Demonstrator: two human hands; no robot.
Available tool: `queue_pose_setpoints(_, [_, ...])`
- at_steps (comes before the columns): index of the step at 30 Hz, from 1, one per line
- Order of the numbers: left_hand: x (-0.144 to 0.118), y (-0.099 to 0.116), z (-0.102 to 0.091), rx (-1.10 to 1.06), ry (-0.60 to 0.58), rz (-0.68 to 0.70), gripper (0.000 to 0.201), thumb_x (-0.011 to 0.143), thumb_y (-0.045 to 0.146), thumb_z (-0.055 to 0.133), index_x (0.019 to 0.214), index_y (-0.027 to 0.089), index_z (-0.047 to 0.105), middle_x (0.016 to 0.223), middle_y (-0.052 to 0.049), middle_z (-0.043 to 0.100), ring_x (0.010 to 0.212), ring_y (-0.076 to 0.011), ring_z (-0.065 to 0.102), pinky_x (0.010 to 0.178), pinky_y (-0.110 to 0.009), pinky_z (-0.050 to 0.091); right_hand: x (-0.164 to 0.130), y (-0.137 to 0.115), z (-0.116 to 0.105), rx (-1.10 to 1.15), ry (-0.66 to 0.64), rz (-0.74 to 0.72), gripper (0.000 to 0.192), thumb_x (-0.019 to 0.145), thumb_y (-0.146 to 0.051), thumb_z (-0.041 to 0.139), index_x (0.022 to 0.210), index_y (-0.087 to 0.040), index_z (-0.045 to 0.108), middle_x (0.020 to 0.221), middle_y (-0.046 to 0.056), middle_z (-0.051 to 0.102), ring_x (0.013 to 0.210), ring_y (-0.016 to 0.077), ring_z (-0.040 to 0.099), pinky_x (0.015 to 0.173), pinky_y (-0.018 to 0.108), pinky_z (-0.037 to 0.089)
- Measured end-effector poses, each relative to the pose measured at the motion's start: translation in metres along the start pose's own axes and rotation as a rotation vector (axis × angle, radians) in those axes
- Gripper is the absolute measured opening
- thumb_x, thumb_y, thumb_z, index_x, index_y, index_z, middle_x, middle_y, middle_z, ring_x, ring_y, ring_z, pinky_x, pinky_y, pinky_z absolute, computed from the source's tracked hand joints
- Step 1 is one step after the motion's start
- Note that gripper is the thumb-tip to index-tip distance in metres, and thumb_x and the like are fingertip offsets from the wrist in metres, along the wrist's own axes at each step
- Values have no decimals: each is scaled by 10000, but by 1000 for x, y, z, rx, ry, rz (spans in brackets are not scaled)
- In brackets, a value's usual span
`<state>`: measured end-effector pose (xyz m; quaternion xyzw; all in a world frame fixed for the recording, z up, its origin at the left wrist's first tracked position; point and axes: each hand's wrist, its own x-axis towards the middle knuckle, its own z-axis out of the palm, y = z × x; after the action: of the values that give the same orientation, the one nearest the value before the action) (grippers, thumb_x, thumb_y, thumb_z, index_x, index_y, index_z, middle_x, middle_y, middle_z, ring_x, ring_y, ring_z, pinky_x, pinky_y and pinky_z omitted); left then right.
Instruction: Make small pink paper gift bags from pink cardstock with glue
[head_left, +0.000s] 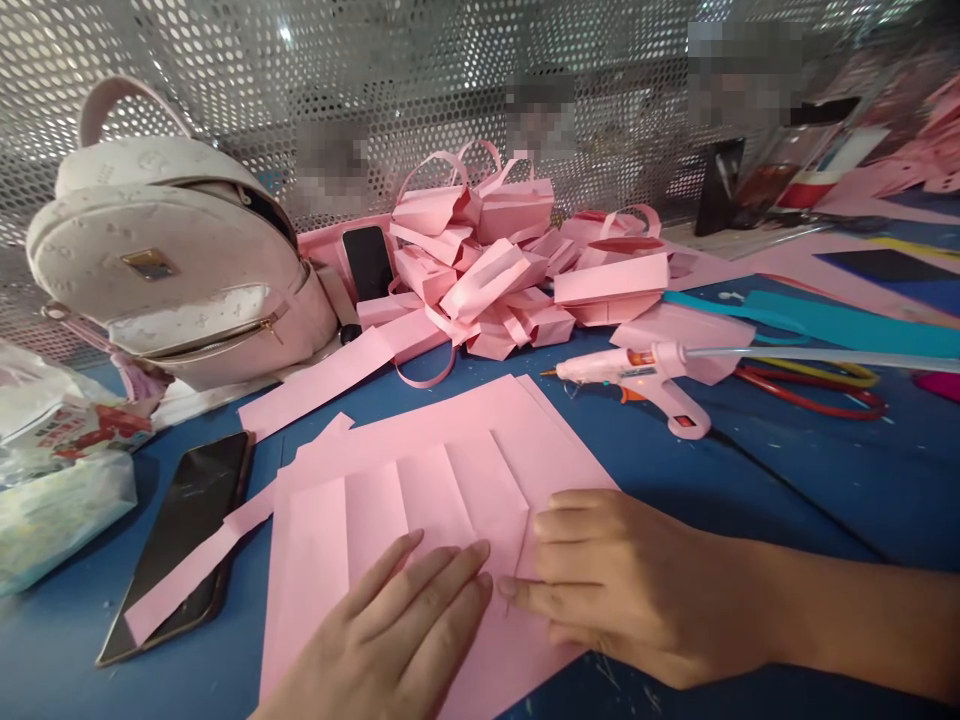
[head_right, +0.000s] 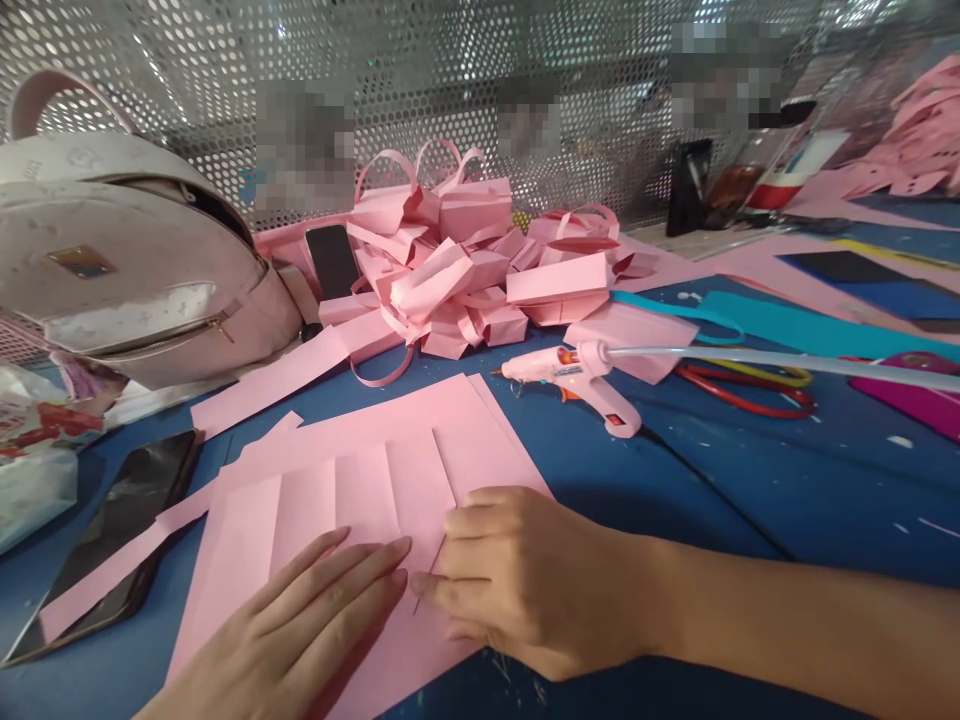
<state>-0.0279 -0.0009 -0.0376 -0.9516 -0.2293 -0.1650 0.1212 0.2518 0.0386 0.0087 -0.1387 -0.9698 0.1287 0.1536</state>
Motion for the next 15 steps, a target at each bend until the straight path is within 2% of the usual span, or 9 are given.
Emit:
queue_pose_setpoints(7, [9,-7,-14,18,-31,46,486,1098,344,256,1377,130,592,1478,-78,564,1344,-195,517,1274,-406,137,-1,-2,8,57,-3,-21,333,1043,-274,415,1181,-153,692,767,42,674,695,198,528,692,367,408])
queue_pose_setpoints(10, [9,-8,-16,15,-97,17,407,1086,272,346,1405,151,568,1527,-61,513,1368,-196,500,1273,-407,145,-1,-2,10,102,0,13,322,1045,-276,417,1136,-172,708,758,35,675,683,191,524,696,362,400])
queue_pose_setpoints(12, [8,-8,-16,26,-130,37,394,1077,261,393,1421,158,555,1547,-57,487,1374,-200,498,1272,-415,141,-1,-2,10,117,43,9,346,1061,-285,389,1131,-169,707,757,32,681,676,186,524,698,358,393])
queue_pose_setpoints(15, [8,-9,-15,32,-111,69,395,1084,273,376,1413,162,565,1540,-56,495,1380,-194,496,1270,-421,146,0,-2,7,107,116,23,366,1076,-284,358,1157,-165,694,764,27,693,665,180,532,697,354,382])
